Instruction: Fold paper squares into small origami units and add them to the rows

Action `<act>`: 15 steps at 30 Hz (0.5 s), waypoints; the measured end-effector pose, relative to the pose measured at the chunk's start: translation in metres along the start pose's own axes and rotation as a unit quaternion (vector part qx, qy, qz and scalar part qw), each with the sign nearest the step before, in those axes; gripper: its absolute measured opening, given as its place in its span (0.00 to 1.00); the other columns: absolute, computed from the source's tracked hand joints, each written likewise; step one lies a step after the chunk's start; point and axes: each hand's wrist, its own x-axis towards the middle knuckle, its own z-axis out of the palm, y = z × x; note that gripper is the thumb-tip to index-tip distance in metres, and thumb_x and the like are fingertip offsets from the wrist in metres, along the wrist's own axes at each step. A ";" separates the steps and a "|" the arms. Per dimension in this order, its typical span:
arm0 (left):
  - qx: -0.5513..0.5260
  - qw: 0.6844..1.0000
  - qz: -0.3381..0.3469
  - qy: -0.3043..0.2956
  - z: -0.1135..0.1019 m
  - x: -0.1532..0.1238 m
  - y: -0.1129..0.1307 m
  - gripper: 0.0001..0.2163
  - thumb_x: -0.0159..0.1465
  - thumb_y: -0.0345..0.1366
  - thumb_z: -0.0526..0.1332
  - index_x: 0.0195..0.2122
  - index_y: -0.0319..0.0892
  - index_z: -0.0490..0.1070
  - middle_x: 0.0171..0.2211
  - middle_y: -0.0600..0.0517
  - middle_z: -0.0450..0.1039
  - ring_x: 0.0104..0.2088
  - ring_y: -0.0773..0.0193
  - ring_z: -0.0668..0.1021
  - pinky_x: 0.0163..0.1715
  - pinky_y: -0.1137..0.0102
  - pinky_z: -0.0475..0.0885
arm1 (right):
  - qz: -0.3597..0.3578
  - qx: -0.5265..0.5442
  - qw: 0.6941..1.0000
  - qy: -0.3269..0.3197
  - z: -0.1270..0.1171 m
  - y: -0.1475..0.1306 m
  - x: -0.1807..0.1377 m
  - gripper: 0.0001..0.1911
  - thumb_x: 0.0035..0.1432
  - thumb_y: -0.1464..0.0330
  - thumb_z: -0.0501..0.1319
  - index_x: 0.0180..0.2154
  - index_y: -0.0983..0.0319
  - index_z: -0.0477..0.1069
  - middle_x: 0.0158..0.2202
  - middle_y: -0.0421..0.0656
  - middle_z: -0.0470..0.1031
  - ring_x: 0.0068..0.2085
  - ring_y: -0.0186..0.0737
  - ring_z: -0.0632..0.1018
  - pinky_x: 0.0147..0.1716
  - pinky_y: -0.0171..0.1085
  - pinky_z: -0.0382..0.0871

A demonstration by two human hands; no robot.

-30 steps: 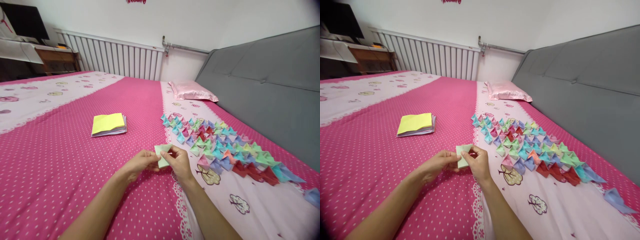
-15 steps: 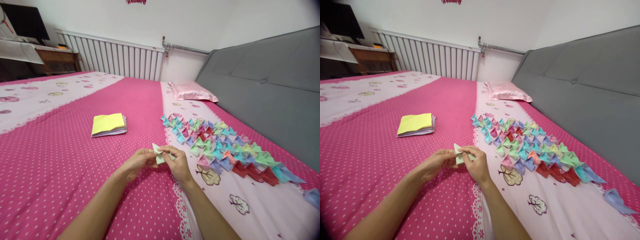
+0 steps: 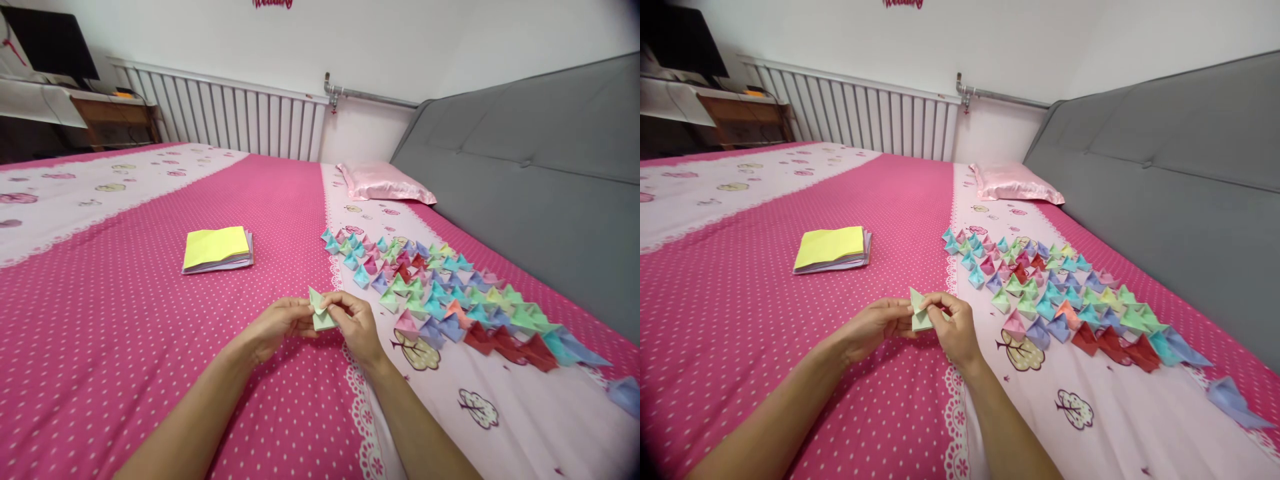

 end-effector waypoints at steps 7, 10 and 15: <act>-0.009 1.000 -0.004 0.017 0.004 -0.003 0.006 0.09 0.56 0.34 0.57 0.31 0.36 0.75 0.33 0.44 0.76 0.33 0.63 0.76 0.33 0.71 0.70 | -0.027 -0.033 0.999 -0.005 -0.003 -0.006 -0.001 0.11 0.51 0.72 0.54 0.29 0.58 0.75 0.30 0.40 0.75 0.35 0.40 0.74 0.37 0.37 0.65; -0.003 1.000 -0.002 0.016 0.005 -0.004 0.008 0.12 0.58 0.37 0.55 0.32 0.35 0.74 0.30 0.45 0.75 0.32 0.63 0.75 0.33 0.70 0.70 | -0.042 -0.044 0.998 -0.009 -0.003 -0.007 0.000 0.11 0.53 0.70 0.55 0.31 0.57 0.76 0.32 0.41 0.76 0.36 0.41 0.74 0.39 0.39 0.65; 0.068 0.996 0.061 -0.025 0.005 -0.003 0.007 0.09 0.54 0.37 0.63 0.31 0.36 0.74 0.25 0.50 0.72 0.28 0.68 0.73 0.33 0.74 0.66 | -0.067 -0.085 0.994 0.009 -0.001 -0.003 0.001 0.06 0.50 0.68 0.61 0.32 0.56 0.77 0.33 0.42 0.76 0.38 0.41 0.75 0.42 0.39 0.65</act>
